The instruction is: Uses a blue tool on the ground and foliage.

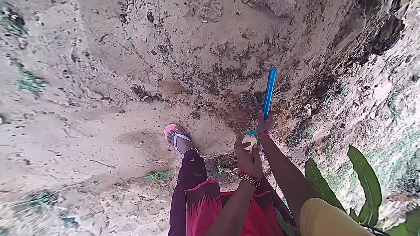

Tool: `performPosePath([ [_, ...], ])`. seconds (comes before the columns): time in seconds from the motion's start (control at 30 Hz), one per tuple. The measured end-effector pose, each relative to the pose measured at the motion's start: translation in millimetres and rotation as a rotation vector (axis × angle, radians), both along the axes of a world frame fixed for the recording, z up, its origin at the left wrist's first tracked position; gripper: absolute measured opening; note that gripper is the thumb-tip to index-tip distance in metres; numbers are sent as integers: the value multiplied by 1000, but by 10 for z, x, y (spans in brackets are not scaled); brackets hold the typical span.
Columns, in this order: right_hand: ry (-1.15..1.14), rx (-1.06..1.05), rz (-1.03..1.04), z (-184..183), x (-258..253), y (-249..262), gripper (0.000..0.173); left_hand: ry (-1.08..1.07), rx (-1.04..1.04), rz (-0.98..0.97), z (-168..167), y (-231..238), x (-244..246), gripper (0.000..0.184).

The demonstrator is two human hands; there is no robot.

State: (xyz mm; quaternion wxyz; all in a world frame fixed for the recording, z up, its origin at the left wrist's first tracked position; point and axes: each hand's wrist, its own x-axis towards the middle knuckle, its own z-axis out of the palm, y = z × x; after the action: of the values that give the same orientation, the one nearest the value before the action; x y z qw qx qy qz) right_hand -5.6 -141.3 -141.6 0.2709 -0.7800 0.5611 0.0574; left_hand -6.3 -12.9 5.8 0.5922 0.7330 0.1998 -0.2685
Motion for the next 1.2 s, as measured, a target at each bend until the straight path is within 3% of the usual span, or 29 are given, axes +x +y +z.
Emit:
performPosePath([
  [0.1,10,-6,-203,-60,17,-4,40,4,10,-19,-21,12,16,53],
  [0.17,-1,24,-203,36,47,-7,40,-6,5,-29,-38,5,-4,53],
  [0.27,-195,-12,-197,193,19,141,29,4,9,-30,-57,-13,-37,53],
  [0.37,-275,-31,-471,219,208,52,34,-9,27,-37,-76,-13,-90,53],
  [0.43,-297,-20,-542,176,314,-90,39,-24,28,-50,-73,-46,-96,53],
  [0.6,-449,40,-400,412,533,121,29,-43,17,-51,-18,-85,-57,53],
  [0.7,-386,76,-445,492,689,63,38,-43,11,-49,33,-67,-23,53],
  [0.9,-475,210,-562,789,1074,68,37,-62,-1,9,64,-66,104,54],
  [1.07,-367,79,-405,928,1130,-395,41,-37,-22,48,87,-40,255,55],
  [1.2,-578,20,-405,1595,1377,-887,38,-54,-27,96,106,-12,312,55],
])
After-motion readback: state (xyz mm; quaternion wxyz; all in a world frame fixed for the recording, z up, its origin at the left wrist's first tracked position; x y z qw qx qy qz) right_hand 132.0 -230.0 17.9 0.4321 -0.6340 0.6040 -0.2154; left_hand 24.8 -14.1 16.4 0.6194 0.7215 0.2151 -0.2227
